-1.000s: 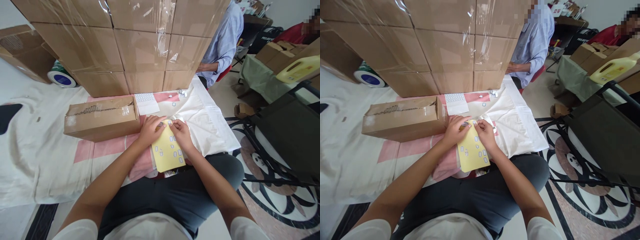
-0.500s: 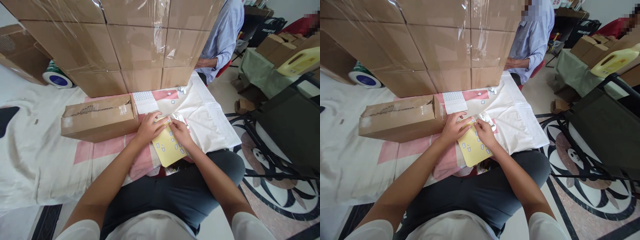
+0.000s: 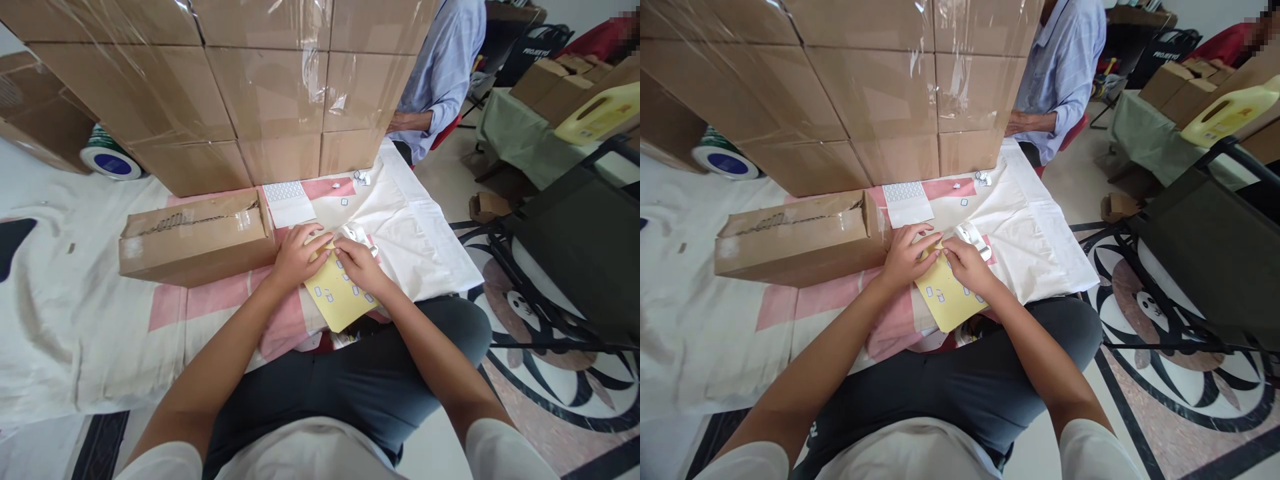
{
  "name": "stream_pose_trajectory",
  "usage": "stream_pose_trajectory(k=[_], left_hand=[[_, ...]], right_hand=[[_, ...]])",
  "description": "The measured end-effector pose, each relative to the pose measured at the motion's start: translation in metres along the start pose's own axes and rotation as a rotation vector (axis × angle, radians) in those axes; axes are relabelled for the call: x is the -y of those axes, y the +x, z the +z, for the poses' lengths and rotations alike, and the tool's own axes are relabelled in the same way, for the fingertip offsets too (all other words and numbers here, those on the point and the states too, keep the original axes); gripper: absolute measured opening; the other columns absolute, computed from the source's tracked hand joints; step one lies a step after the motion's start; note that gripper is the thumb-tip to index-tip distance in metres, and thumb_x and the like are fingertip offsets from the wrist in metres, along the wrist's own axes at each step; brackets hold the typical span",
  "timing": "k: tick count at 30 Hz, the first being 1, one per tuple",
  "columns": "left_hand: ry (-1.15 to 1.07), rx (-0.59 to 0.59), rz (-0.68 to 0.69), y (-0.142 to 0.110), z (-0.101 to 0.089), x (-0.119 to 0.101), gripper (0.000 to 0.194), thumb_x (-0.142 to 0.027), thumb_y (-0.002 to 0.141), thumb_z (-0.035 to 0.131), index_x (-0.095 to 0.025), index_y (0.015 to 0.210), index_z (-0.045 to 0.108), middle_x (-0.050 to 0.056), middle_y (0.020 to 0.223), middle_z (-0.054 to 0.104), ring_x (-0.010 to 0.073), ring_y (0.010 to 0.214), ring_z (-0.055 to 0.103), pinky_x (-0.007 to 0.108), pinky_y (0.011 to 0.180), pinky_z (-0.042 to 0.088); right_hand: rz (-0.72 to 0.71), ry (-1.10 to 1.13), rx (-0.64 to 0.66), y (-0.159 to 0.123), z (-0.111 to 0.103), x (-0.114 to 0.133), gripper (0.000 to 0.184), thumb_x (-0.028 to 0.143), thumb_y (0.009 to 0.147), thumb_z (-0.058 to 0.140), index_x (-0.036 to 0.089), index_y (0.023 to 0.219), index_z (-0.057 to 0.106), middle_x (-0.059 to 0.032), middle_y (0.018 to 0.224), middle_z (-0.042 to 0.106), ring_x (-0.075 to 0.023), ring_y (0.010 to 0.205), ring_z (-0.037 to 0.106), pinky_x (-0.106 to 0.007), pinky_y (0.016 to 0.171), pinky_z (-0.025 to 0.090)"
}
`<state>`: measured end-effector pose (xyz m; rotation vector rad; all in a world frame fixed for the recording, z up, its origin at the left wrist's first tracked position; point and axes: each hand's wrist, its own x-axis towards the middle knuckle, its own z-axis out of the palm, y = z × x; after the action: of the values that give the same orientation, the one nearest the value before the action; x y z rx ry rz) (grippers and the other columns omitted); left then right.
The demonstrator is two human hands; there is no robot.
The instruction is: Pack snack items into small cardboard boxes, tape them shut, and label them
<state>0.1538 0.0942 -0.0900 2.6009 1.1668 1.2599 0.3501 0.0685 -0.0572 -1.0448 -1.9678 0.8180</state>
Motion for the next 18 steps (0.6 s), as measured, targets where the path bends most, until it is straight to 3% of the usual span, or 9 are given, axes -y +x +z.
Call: stream_pose_trajectory(k=[6,18], left_hand=[[-0.092,-0.026,0.003,-0.0007,-0.0012,-0.0016,0.015,-0.030,0.096,0.059,-0.024,0.105,0.069,0.005,0.108,0.073,0.0220,0.101,0.064,0.041,0.093,0.047],[-0.154,-0.002,-0.056,0.0019,-0.0042,-0.0021,0.018,-0.028,0.098,0.052,-0.025,0.093,0.069,0.003,0.099,0.075,0.0199,0.095,0.065,0.041,0.091,0.046]], right_hand=[[-0.079,-0.016,0.022,0.0004,-0.0012,0.0041,0.023,0.027,0.104,0.040,0.024,0.091,0.058,-0.0047,0.090,0.059,-0.0213,0.088,0.058,-0.035,0.081,0.045],[-0.108,-0.089,0.033,-0.0032,0.0026,-0.0032,0.022,0.022,0.102,0.040,0.023,0.095,0.061,-0.0073,0.098,0.061,-0.0223,0.091,0.059,-0.036,0.082,0.047]])
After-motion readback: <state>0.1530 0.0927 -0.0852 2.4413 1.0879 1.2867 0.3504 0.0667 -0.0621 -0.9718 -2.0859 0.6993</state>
